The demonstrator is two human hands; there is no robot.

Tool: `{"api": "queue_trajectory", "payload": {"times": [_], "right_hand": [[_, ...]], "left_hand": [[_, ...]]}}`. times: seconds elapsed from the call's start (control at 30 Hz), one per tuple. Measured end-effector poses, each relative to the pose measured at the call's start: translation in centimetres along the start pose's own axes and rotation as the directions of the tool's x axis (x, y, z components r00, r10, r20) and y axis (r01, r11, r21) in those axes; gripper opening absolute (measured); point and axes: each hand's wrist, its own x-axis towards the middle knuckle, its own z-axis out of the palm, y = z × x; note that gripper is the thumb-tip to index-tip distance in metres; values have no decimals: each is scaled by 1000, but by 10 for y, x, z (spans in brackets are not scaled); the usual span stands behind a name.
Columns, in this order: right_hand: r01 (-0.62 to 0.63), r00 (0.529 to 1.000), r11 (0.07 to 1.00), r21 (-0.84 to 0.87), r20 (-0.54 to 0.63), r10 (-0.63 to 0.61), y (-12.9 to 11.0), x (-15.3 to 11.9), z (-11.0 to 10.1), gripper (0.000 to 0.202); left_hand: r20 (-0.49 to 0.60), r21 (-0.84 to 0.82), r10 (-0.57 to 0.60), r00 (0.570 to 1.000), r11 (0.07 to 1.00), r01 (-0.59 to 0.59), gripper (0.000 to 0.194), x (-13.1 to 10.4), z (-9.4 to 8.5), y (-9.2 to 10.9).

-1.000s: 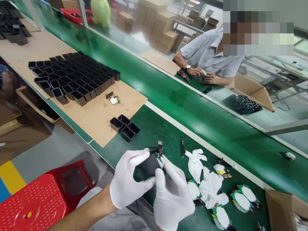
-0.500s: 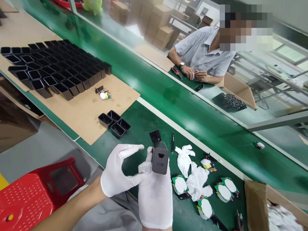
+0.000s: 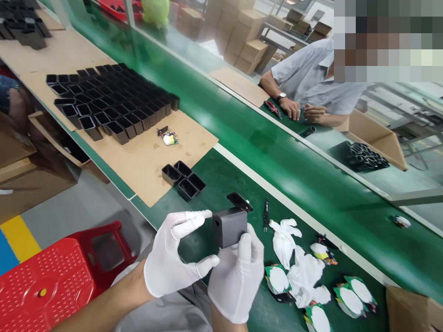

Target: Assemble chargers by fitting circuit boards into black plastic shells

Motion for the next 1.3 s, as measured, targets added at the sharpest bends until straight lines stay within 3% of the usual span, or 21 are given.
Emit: {"api": "queue_trajectory", "payload": {"times": [0.13, 0.17, 0.23, 0.3, 0.37, 0.5, 0.6, 0.7, 0.97, 1.1, 1.2, 1.27, 1.3], "right_hand": [[-174, 949, 985, 9, -265, 170, 2, 46, 5, 38], [-200, 940, 980, 10, -279, 194, 4, 66, 11, 37], [-130, 952, 989, 67, -271, 143, 10, 109, 32, 34], [86, 984, 989, 119, -163, -66, 20, 152, 63, 32], [206, 977, 967, 148, -80, -196, 31, 186, 99, 27], [368, 911, 906, 208, 113, -396, 47, 227, 158, 15], [425, 852, 873, 242, 218, -475, 55, 239, 179, 14], [445, 820, 860, 250, 271, -504, 63, 243, 184, 17], [459, 811, 851, 255, 271, -518, 64, 231, 194, 16], [443, 821, 855, 268, 262, -507, 61, 224, 204, 15], [423, 832, 862, 280, 257, -492, 57, 223, 205, 15], [406, 843, 867, 289, 246, -477, 52, 225, 203, 15], [397, 852, 869, 294, 235, -469, 49, 227, 201, 15]], "left_hand": [[-108, 128, -111, 988, 984, 124, 47, 1, -15, -26], [-153, 159, -147, 977, 972, 171, 44, 3, -17, -35], [-226, 169, -204, 952, 955, 245, 38, 8, -17, -52], [-259, 148, -230, 938, 950, 274, 38, 11, -12, -64], [-251, 167, -245, 937, 942, 291, 40, 13, -6, -71], [-223, 247, -273, 936, 913, 326, 42, 9, 2, -70], [-229, 250, -311, 922, 897, 365, 42, 7, 4, -69], [-223, 250, -333, 916, 889, 384, 42, 7, 5, -69], [-220, 245, -346, 912, 885, 395, 41, 7, 6, -69], [-256, 109, -379, 889, 903, 416, 34, 10, 4, -65], [-346, -41, -426, 836, 897, 440, 21, 30, -16, -70], [-417, -88, -434, 799, 894, 440, 12, 61, -35, -83], [-379, -77, -440, 814, 892, 446, 10, 81, -44, -93]]}}
